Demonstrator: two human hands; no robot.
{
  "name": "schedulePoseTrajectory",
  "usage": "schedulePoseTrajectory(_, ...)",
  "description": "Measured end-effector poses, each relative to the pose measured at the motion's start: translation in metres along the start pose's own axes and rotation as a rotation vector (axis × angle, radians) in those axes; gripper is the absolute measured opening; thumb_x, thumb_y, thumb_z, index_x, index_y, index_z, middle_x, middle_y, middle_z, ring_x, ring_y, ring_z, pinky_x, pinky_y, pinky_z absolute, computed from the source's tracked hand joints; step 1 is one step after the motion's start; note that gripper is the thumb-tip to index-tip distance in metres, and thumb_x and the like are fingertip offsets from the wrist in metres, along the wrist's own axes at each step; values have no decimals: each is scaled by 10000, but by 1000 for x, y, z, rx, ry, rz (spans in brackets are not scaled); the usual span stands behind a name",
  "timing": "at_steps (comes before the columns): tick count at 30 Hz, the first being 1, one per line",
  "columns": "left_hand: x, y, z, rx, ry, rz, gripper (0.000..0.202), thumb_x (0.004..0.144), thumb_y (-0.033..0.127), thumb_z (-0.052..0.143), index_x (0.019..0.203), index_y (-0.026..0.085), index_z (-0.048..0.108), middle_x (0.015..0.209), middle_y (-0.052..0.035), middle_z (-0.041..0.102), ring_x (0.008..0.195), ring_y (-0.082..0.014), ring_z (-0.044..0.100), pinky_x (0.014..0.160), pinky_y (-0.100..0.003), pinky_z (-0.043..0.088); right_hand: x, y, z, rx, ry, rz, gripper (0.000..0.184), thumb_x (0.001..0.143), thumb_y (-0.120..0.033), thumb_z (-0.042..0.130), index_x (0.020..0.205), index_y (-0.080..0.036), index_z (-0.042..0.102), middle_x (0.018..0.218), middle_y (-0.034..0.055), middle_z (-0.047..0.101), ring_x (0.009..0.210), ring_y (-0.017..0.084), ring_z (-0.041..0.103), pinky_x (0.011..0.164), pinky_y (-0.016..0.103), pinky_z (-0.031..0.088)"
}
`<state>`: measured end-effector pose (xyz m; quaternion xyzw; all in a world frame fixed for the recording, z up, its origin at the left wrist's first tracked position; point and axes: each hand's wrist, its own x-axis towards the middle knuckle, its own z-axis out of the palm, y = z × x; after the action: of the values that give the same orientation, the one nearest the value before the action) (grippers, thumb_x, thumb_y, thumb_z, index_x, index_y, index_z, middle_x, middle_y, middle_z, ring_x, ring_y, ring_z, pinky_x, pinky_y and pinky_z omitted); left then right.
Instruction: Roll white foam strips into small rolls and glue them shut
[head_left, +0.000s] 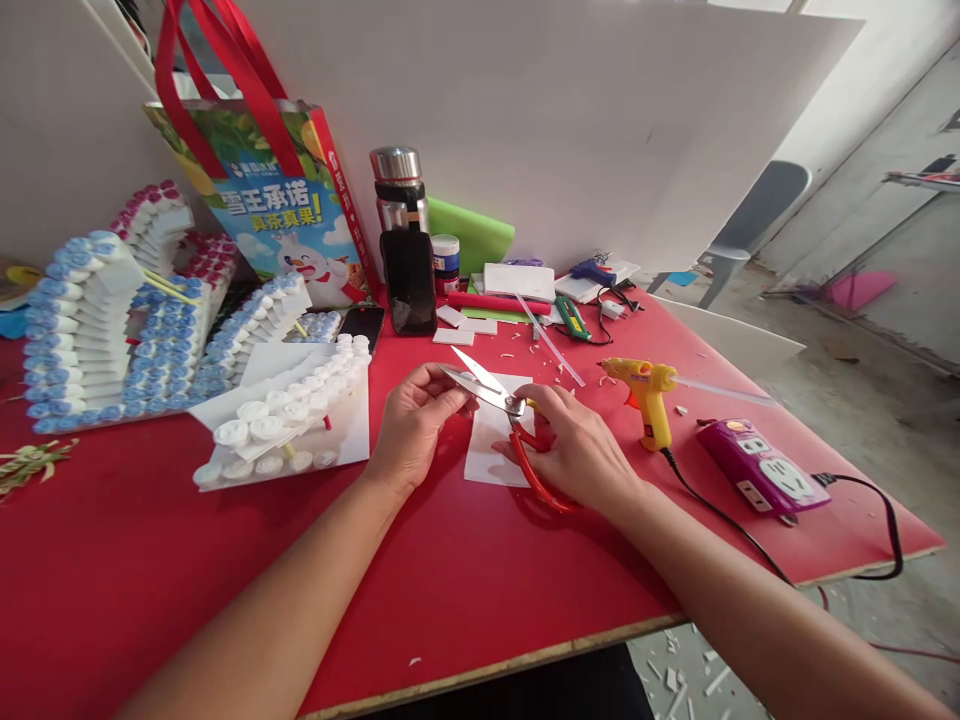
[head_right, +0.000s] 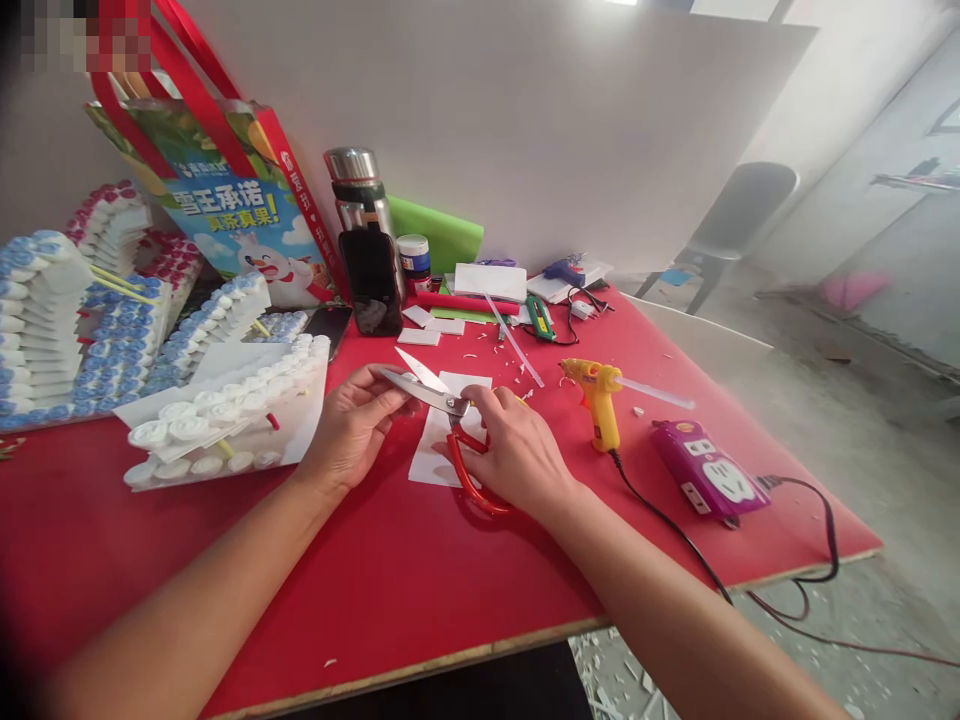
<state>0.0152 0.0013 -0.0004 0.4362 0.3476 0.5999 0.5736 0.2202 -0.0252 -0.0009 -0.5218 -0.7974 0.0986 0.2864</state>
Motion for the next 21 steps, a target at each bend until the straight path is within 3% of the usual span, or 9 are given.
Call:
schedulePoseTrajectory(13,-1,2,2,10,17,-23,196,748,192,778,915,160,679,858,-31,703,746,-140,648,755,-293,537,-3,2,2,69,3,1,356,872,-473,663,1125,-231,599,830,12,560,640,143,498,638,263,428)
schedulePoseTrajectory(21,0,3,0,30,26,-18,212,734,208,794,909,163,684,871,-36,706,747,-140,648,764,-291,537,-3,3,0,57,13,-37,338,891,-477,647,1121,-234,601,849,29,587,667,154,526,644,259,432)
